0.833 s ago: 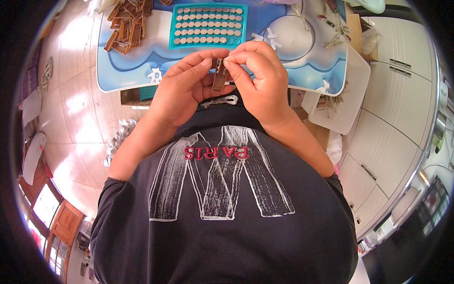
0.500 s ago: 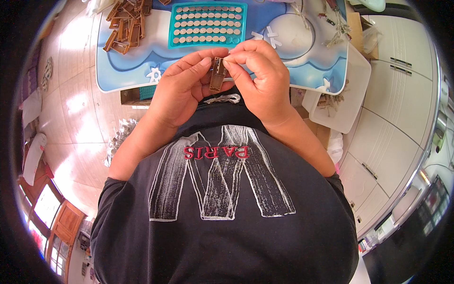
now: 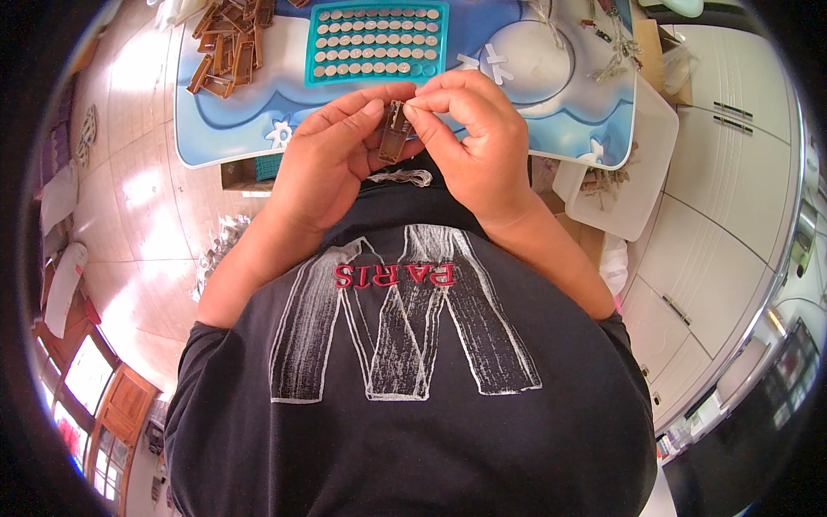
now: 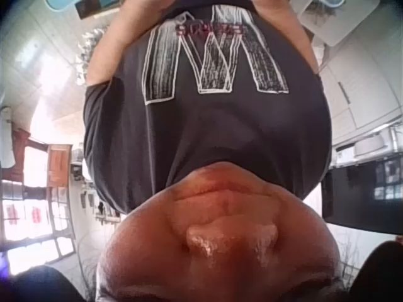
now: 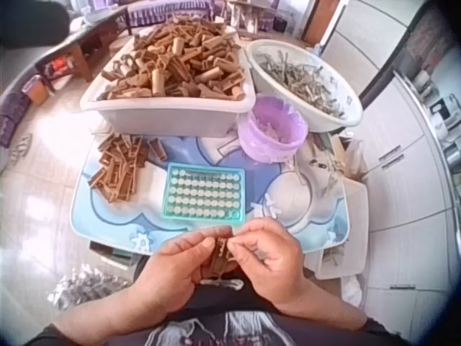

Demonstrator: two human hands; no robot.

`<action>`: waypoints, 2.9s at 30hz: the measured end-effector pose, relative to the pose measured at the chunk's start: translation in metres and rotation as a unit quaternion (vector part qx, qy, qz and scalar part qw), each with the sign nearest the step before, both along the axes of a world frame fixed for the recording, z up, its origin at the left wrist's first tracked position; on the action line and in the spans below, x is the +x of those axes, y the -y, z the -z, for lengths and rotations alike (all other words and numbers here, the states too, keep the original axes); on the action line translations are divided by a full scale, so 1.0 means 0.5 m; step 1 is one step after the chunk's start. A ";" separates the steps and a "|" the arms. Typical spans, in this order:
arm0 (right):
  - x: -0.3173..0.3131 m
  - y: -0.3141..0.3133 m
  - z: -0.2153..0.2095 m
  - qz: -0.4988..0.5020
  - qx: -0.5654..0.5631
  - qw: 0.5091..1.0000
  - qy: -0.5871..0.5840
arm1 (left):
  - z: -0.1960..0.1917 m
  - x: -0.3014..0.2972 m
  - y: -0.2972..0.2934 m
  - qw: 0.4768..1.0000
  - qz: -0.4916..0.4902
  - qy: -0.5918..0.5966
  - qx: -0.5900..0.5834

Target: The person assembles small components by hand, placing them into small tubes and organizing the filled tubes in a blue tray.

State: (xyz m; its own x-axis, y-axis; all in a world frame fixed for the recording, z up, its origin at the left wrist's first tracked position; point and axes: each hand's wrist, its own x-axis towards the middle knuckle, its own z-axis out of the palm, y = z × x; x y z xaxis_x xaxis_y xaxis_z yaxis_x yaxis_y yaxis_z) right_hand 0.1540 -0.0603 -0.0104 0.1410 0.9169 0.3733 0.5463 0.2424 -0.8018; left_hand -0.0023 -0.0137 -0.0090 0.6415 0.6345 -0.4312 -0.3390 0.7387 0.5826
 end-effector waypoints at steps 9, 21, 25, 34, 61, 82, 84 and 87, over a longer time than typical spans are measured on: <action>0.004 -0.001 0.011 0.002 0.014 0.999 0.052 | 0.005 0.009 0.002 1.000 -0.006 0.001 0.004; -0.002 -0.012 0.022 -0.002 0.007 1.000 0.026 | 0.001 0.019 -0.002 0.995 -0.086 -0.052 -0.005; -0.022 0.002 0.013 -0.007 -0.057 0.990 -0.131 | -0.011 0.019 -0.005 0.983 -0.164 -0.032 0.073; -0.063 0.006 -0.004 -0.042 -0.045 0.988 -0.143 | -0.027 0.020 0.008 0.919 -0.197 -0.031 0.340; -0.036 -0.001 0.011 -0.077 0.049 0.986 0.142 | -0.021 0.003 -0.008 0.976 -0.165 -0.065 0.123; -0.017 -0.044 0.011 -0.049 -0.050 0.997 0.040 | 0.018 -0.035 -0.005 0.996 -0.051 -0.077 0.004; -0.004 -0.061 0.027 0.000 -0.013 0.998 0.059 | 0.018 -0.038 -0.012 0.994 -0.055 -0.092 0.008; 0.013 -0.084 0.047 0.030 0.031 0.982 0.182 | 0.027 -0.040 -0.018 0.993 -0.062 -0.100 0.010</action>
State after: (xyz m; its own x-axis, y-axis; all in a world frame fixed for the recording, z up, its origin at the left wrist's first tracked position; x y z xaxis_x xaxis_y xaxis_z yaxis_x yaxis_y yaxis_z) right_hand 0.1607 -0.0181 -0.0339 0.0410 0.8849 0.4639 0.8091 0.2430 -0.5351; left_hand -0.0225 -0.0045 -0.0225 0.4608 0.7135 -0.5278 -0.3029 0.6854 0.6622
